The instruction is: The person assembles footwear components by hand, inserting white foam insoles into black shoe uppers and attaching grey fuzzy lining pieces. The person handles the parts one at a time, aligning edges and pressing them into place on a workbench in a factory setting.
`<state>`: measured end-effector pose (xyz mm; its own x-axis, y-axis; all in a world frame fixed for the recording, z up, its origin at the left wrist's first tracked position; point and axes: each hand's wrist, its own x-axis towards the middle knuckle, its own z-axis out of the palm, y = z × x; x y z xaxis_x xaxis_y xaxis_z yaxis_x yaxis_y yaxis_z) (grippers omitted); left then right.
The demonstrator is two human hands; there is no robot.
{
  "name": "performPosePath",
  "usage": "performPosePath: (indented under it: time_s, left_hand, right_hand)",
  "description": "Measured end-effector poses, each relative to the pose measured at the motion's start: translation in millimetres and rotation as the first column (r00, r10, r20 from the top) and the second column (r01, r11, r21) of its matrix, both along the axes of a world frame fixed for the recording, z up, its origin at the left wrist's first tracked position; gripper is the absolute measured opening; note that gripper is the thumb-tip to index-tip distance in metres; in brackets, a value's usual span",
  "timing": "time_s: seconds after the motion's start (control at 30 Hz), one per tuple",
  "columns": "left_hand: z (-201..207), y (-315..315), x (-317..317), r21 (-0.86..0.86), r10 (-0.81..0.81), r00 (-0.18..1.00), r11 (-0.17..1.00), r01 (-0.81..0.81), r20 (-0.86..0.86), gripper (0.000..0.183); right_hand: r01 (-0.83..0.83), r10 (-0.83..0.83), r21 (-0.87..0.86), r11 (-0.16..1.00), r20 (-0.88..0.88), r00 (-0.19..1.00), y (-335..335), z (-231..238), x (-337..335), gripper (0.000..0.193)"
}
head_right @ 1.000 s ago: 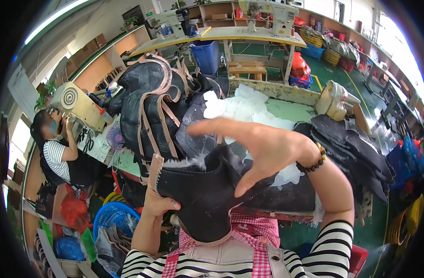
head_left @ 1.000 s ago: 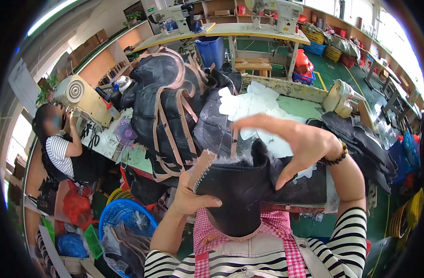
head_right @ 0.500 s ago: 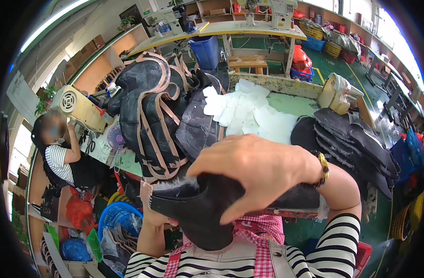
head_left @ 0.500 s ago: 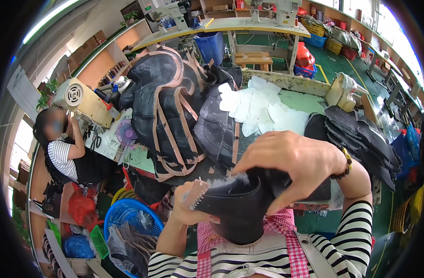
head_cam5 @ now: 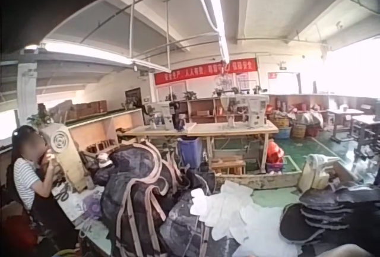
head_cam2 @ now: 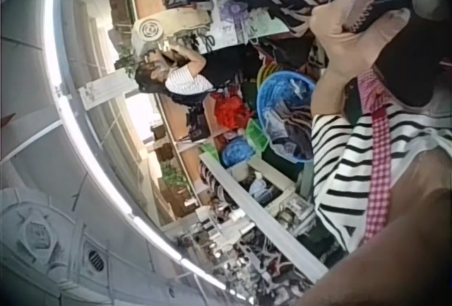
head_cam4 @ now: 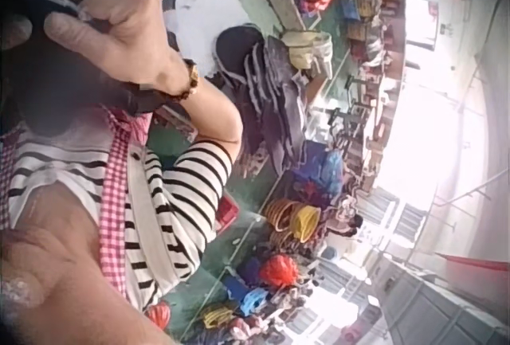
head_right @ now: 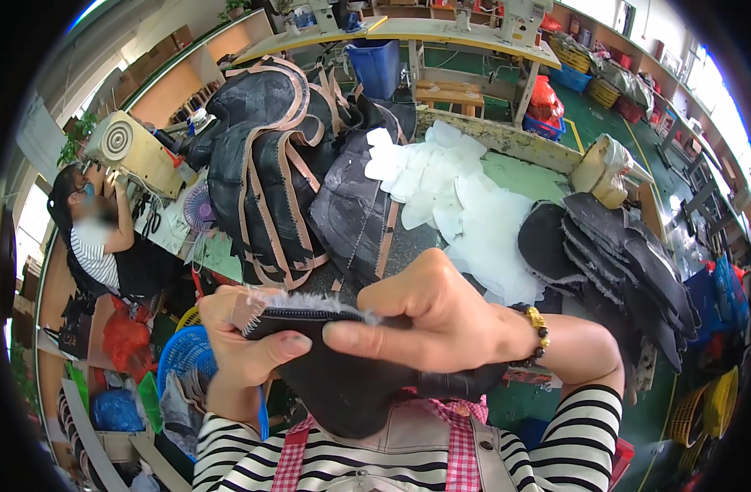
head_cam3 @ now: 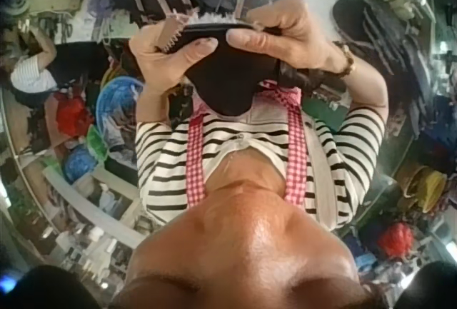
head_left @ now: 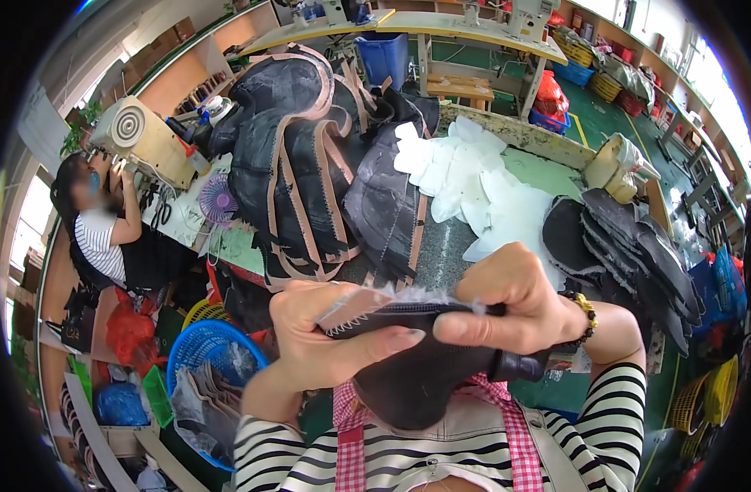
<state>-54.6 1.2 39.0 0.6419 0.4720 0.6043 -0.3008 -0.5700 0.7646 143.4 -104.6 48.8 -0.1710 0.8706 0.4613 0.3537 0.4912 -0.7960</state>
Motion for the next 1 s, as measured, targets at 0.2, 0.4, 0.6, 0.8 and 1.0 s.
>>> performPosePath:
  time_s: [0.2,0.4,0.6,0.8,1.0]
  left_hand:
    - [-35,-10,12,-0.608,-0.01,0.981,0.784,0.128,0.193,0.019]
    - [-34,1,22,-0.558,-0.079,0.979,0.812,0.171,0.186,0.019]
    - [-10,47,42,-0.255,-0.196,0.958,0.957,0.14,-0.208,0.028]
    - [41,75,54,0.774,0.171,0.985,0.626,-0.097,-0.014,0.024]
    - [-59,12,41,0.969,0.205,0.976,0.246,0.02,-0.072,0.019]
  right_hand:
    - [-0.236,0.189,-0.184,0.954,-0.24,0.952,16,-2,13,0.041]
    - [-0.298,0.222,-0.457,0.838,-0.214,0.951,16,10,12,0.026]
    - [-0.006,0.033,-0.518,0.855,0.044,0.998,21,6,57,0.031]
    - [0.103,-0.555,0.568,0.816,0.723,0.411,6,83,72,0.034]
    - [-0.008,-0.507,0.539,0.843,0.799,0.324,-9,-43,70,0.017]
